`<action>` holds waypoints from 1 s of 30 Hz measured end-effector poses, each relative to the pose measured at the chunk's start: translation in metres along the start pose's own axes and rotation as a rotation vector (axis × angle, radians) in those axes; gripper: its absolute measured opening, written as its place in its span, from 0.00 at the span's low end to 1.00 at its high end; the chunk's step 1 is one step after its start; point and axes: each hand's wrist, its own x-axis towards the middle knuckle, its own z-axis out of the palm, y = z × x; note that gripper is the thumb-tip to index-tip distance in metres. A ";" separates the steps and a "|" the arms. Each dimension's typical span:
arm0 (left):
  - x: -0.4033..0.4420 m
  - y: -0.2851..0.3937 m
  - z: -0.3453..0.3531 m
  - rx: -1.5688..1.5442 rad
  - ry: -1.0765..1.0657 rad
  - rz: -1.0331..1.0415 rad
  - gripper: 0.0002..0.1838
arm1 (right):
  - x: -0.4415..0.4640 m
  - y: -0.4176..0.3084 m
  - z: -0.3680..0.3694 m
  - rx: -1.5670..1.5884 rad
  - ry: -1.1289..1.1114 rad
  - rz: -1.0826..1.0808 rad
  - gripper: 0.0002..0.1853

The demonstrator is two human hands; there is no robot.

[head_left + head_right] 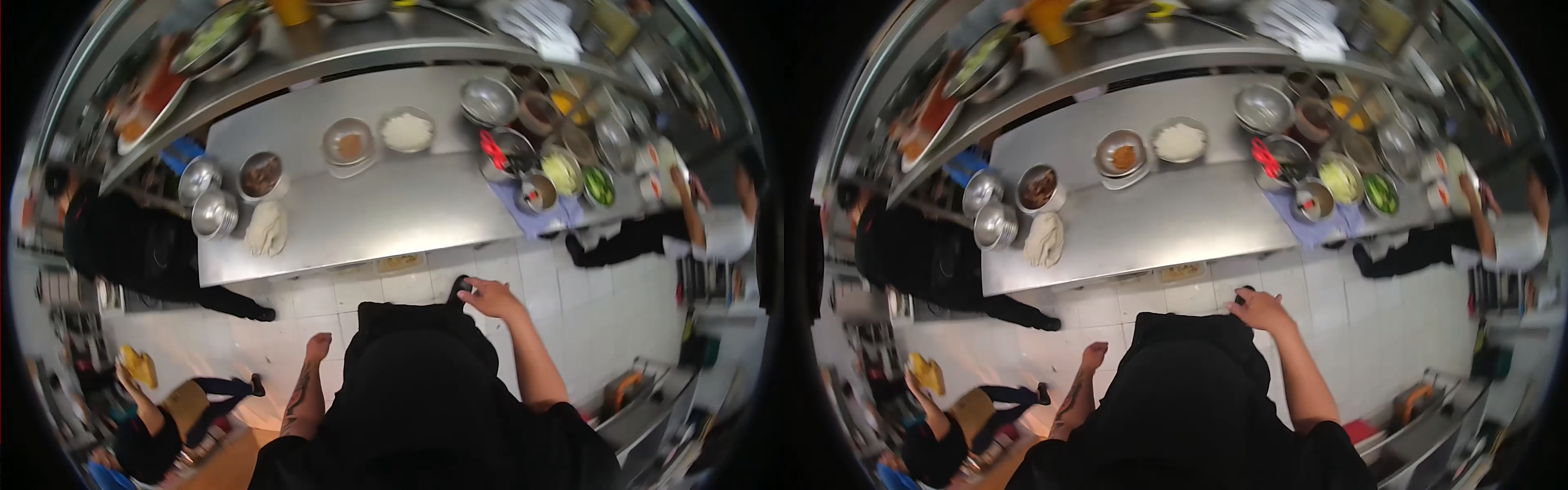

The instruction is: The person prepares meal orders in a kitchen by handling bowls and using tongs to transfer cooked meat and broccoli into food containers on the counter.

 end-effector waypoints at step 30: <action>0.123 0.266 -0.172 0.253 0.691 0.424 0.20 | 0.037 0.079 0.115 -0.095 0.113 -0.191 0.23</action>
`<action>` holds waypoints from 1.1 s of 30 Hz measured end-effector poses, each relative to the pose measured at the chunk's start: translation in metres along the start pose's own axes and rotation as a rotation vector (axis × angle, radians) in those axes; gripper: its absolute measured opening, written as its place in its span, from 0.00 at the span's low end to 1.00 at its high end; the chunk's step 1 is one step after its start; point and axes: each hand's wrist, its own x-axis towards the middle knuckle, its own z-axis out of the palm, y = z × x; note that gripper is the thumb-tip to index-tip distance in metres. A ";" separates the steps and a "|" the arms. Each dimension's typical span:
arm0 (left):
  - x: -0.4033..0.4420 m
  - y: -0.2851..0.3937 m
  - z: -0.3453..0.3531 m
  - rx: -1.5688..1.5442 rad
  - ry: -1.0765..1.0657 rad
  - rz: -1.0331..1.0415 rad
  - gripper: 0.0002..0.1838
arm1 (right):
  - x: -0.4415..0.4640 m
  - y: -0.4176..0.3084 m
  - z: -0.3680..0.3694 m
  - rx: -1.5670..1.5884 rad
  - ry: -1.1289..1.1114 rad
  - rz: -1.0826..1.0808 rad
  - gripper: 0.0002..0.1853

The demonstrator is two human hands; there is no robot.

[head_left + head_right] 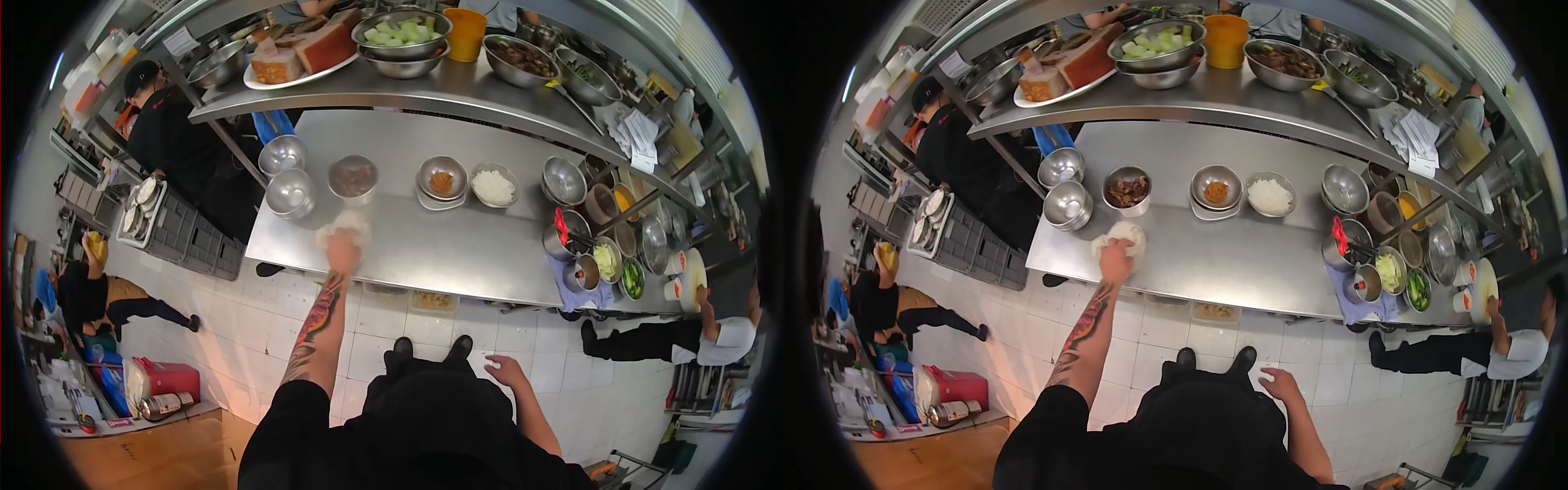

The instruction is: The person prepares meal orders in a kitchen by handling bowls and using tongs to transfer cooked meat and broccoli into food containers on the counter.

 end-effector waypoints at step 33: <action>-0.351 -0.029 0.044 -0.629 -0.452 -0.236 0.25 | 0.192 -0.221 -0.035 -0.357 0.519 -0.464 0.11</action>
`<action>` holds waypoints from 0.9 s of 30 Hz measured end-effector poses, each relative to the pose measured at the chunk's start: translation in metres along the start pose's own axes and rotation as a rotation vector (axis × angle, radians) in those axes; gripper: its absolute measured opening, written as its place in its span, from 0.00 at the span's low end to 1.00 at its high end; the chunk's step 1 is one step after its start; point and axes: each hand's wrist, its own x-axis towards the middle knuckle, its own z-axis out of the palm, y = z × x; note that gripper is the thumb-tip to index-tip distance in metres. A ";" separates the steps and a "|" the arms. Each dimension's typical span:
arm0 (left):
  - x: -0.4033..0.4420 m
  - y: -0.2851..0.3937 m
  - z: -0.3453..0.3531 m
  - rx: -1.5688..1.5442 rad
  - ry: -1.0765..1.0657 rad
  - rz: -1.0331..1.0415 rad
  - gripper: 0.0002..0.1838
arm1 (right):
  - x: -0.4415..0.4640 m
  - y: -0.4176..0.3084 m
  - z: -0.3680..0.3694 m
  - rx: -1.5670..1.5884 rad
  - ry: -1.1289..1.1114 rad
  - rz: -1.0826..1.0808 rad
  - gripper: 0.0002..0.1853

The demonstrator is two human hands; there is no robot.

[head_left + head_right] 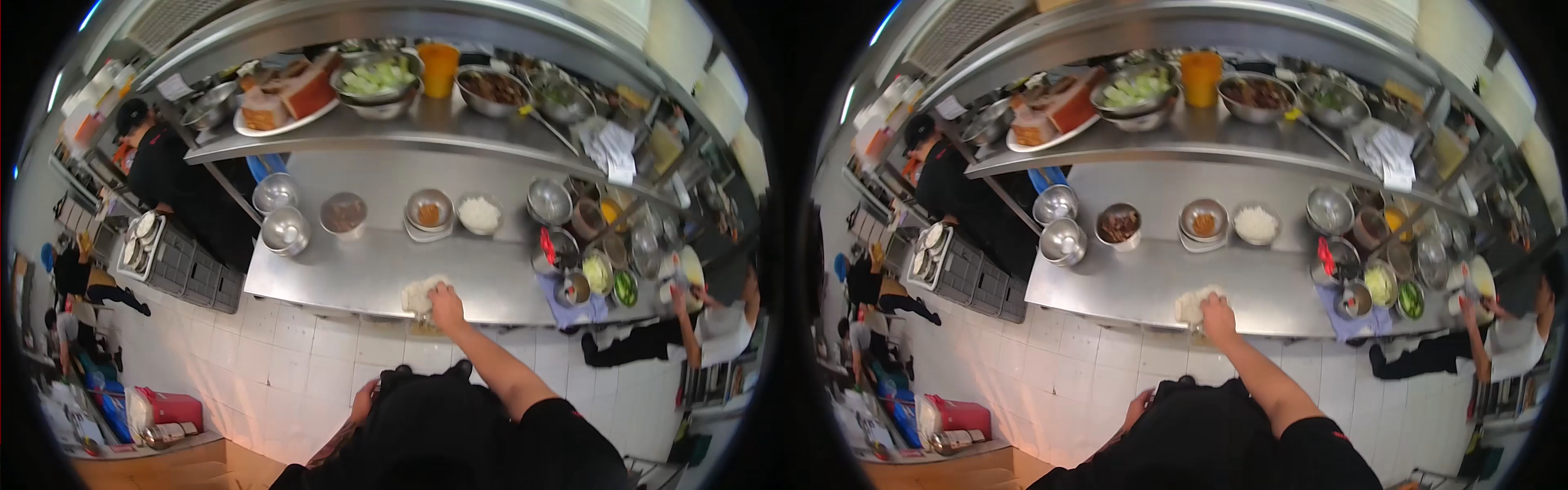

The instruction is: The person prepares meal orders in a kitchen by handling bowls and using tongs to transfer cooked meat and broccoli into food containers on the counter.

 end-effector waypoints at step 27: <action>0.254 0.245 0.050 1.059 -0.489 0.476 0.50 | -0.168 0.280 0.124 1.316 0.565 1.367 0.26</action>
